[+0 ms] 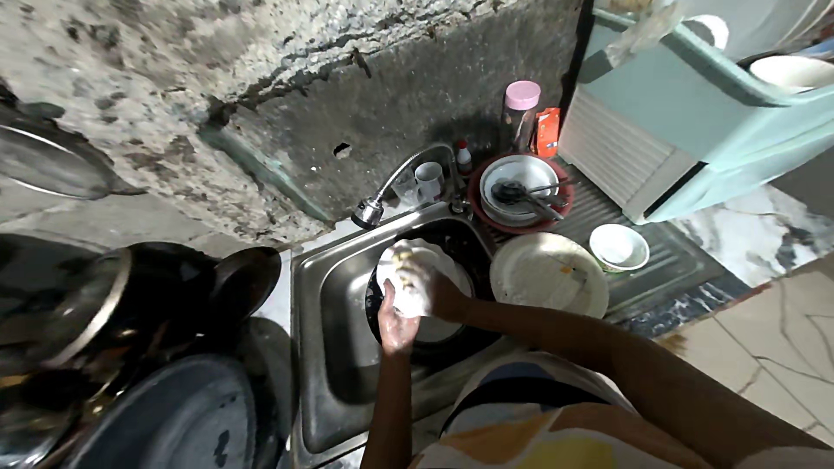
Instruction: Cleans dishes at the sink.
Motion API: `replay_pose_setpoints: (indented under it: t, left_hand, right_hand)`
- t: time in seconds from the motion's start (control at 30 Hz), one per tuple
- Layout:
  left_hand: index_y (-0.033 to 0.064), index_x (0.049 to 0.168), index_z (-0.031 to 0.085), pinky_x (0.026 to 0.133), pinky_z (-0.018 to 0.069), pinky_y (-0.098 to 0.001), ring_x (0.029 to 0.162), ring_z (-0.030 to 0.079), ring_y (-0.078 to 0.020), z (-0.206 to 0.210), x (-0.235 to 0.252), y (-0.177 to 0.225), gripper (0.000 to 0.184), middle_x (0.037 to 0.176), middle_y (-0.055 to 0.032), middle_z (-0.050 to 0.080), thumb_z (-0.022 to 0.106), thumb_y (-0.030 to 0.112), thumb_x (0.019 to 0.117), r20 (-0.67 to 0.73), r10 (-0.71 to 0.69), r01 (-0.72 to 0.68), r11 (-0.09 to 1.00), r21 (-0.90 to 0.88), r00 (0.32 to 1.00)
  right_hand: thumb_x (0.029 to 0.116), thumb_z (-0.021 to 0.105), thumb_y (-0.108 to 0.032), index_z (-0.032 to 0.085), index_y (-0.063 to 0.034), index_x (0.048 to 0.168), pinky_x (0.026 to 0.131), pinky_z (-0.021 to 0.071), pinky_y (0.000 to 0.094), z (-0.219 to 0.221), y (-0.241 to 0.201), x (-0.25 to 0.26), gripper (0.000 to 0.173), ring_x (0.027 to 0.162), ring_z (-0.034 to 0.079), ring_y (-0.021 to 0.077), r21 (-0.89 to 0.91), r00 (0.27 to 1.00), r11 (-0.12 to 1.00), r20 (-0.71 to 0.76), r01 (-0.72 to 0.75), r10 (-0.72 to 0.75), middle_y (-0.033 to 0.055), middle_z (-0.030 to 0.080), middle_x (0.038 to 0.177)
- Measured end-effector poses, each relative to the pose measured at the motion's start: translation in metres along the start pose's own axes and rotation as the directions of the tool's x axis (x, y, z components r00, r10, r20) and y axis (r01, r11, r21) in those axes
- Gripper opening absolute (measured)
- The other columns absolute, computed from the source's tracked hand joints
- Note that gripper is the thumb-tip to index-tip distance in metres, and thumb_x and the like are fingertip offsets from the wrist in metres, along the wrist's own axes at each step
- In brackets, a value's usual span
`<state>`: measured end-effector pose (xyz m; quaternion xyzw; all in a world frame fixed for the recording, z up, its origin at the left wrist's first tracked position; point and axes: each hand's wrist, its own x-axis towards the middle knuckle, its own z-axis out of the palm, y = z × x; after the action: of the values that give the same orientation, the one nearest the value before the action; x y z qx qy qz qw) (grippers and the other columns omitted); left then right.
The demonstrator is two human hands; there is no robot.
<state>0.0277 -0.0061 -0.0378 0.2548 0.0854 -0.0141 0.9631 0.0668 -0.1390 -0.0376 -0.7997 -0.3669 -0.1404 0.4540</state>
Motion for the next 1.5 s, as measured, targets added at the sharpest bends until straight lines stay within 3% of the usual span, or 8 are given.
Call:
replay_pose_setpoints:
  t: [0.2, 0.33, 0.7, 0.83, 1.0, 1.17, 1.27, 1.5]
  left_hand:
    - [0.0168, 0.137, 0.052, 0.091, 0.0599, -0.0446, 0.111, 0.068, -0.0213, -0.007, -0.001, 0.01, 0.039, 0.123, -0.0075, 0.068, 0.033, 0.038, 0.1109, -0.109, 0.083, -0.075, 0.994, 0.077, 0.991]
    - [0.009, 0.135, 0.051, 0.089, 0.0603, -0.0402, 0.105, 0.07, -0.0198, 0.001, -0.015, 0.002, 0.031, 0.117, -0.0099, 0.07, 0.037, 0.021, 0.1106, -0.176, -0.023, 0.06, 0.976, 0.21, 0.984]
    - [-0.003, 0.133, 0.044, 0.087, 0.0603, -0.0376, 0.097, 0.07, -0.0198, 0.001, -0.022, 0.002, 0.052, 0.108, -0.0136, 0.069, 0.058, -0.015, 0.0845, -0.033, -0.117, 0.117, 0.856, 0.504, 0.993]
    - [-0.0021, 0.139, 0.038, 0.088, 0.0607, -0.0395, 0.099, 0.07, -0.0214, 0.005, -0.03, 0.005, 0.061, 0.112, -0.0153, 0.068, 0.061, -0.015, 0.0838, -0.044, -0.096, 0.105, 0.859, 0.502, 0.994]
    - [-0.0051, 0.129, 0.045, 0.086, 0.0609, -0.0385, 0.094, 0.071, -0.0196, 0.003, -0.033, 0.004, 0.045, 0.105, -0.0144, 0.07, 0.06, -0.009, 0.0863, -0.062, -0.098, 0.116, 0.865, 0.487, 0.993]
    - [-0.0039, 0.133, 0.052, 0.093, 0.0585, -0.0382, 0.103, 0.07, -0.0197, 0.016, -0.02, 0.007, 0.032, 0.113, -0.0149, 0.07, 0.053, 0.005, 0.1027, -0.053, -0.171, 0.166, 0.76, 0.628, 0.984]
    - [-0.0014, 0.127, 0.054, 0.09, 0.0583, -0.0346, 0.099, 0.069, -0.0164, 0.014, -0.014, 0.005, 0.028, 0.109, -0.0109, 0.069, 0.051, -0.005, 0.0985, -0.051, -0.105, 0.114, 0.791, 0.601, 0.993]
    - [-0.002, 0.136, 0.043, 0.088, 0.0609, -0.0382, 0.097, 0.071, -0.0194, -0.001, -0.02, 0.004, 0.039, 0.11, -0.014, 0.07, 0.049, -0.004, 0.0974, -0.041, -0.002, 0.018, 0.915, 0.404, 0.999]
  right_hand:
    - [0.1057, 0.054, -0.018, 0.066, 0.0009, 0.129, 0.115, 0.0406, 0.0482, -0.086, -0.045, 0.026, 0.033, 0.134, 0.054, 0.0352, -0.038, 0.843, 0.905, 0.348, -0.424, 0.41, 0.022, 0.06, 0.141]
    - [0.1056, 0.054, -0.012, 0.058, 0.0034, 0.139, 0.117, 0.0378, 0.0468, -0.1, -0.037, 0.06, 0.037, 0.139, 0.05, 0.0369, 0.116, 0.783, 0.775, 0.118, -0.621, 0.61, 0.0252, 0.054, 0.146]
    - [0.1007, 0.061, -0.018, 0.075, -0.004, 0.115, 0.119, 0.039, 0.049, -0.042, -0.009, 0.059, 0.025, 0.134, 0.057, 0.0321, -0.019, 0.895, 0.981, 0.413, 0.193, -0.168, 0.0152, 0.068, 0.131]
    - [0.101, 0.058, -0.021, 0.073, 0.0006, 0.108, 0.093, 0.0547, 0.0495, -0.048, 0.024, 0.076, 0.027, 0.104, 0.069, 0.031, -0.012, 0.962, 0.964, 0.053, -0.267, 0.267, 0.018, 0.072, 0.106]
    - [0.099, 0.066, -0.021, 0.067, 0.0051, 0.123, 0.104, 0.0486, 0.0546, -0.067, 0.028, 0.082, 0.036, 0.117, 0.064, 0.0394, 0.003, 0.818, 0.819, 0.058, -0.573, 0.572, 0.0266, 0.068, 0.121]
    - [0.0925, 0.068, -0.024, 0.073, -0.0044, 0.088, 0.07, 0.0558, 0.0561, -0.045, -0.005, 0.07, 0.021, 0.083, 0.072, 0.0314, -0.199, 0.984, 0.977, 0.144, -0.079, 0.109, 0.0132, 0.072, 0.084]
    - [0.0938, 0.07, -0.034, 0.074, -0.0068, 0.089, 0.089, 0.0535, 0.0503, -0.03, 0.003, 0.063, 0.027, 0.097, 0.068, 0.0291, -0.141, 0.961, 0.97, 0.223, 0.199, -0.165, 0.0108, 0.072, 0.095]
    - [0.1044, 0.058, -0.017, 0.056, 0.0107, 0.135, 0.115, 0.0384, 0.0524, -0.074, 0.033, 0.055, 0.041, 0.134, 0.053, 0.0427, -0.025, 0.749, 0.752, 0.071, -0.658, 0.658, 0.0314, 0.058, 0.138]
